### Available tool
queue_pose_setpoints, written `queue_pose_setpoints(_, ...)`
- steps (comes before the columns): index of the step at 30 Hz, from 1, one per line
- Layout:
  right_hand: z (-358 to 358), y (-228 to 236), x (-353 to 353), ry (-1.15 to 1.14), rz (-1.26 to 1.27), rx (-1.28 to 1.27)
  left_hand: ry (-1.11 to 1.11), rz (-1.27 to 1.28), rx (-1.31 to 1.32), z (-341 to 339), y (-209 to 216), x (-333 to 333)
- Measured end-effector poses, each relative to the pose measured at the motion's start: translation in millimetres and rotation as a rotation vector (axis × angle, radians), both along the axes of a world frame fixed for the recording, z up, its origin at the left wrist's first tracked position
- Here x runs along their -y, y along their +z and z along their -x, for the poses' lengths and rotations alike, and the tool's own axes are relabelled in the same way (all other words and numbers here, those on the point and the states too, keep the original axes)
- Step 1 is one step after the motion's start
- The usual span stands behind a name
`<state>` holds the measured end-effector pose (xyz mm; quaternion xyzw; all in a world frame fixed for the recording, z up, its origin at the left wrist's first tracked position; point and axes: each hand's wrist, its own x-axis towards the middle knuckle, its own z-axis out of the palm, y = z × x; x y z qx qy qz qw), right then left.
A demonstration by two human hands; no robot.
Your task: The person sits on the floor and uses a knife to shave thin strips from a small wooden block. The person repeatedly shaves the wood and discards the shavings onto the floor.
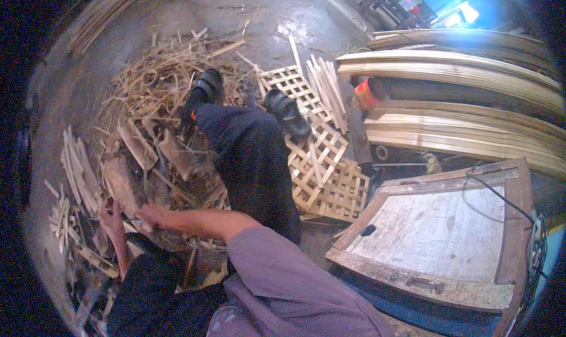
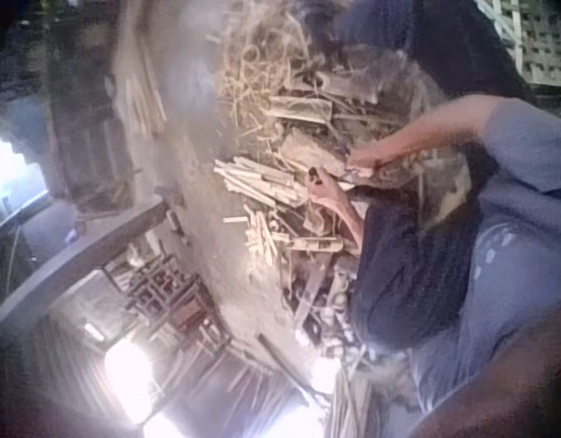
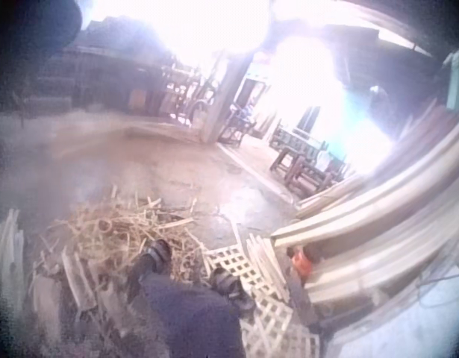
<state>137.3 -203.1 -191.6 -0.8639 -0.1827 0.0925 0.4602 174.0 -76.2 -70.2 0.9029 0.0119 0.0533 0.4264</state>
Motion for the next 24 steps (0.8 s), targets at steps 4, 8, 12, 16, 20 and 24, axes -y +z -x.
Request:
queue_pose_setpoints(4,-13.3,-34.0,6.3,0.076,-0.085,-0.201,0.058,0.122,-0.230,-8.5,11.5,19.5)
queue_pose_setpoints(8,2.8,29.1,16.2,0.196,0.110,-0.370,0.019,-0.050,-0.046,3.2,16.4,15.0)
queue_pose_setpoints(12,-4.1,28.8,14.4,0.011,0.098,0.186,0.080,-0.026,0.006,-9.8,39.2,10.9)
queue_pose_setpoints(16,23.8,47.0,18.7,0.252,-0.044,-0.312,0.212,-0.100,0.265,14.8,19.6,-2.6)
queue_pose_setpoints(20,54.0,21.4,34.3,0.279,0.139,-0.222,0.430,0.280,0.008,22.6,29.8,-67.9)
queue_pose_setpoints(24,82.0,18.3,60.0,0.362,0.260,-0.298,0.578,0.366,0.101,57.5,55.3,-139.4)
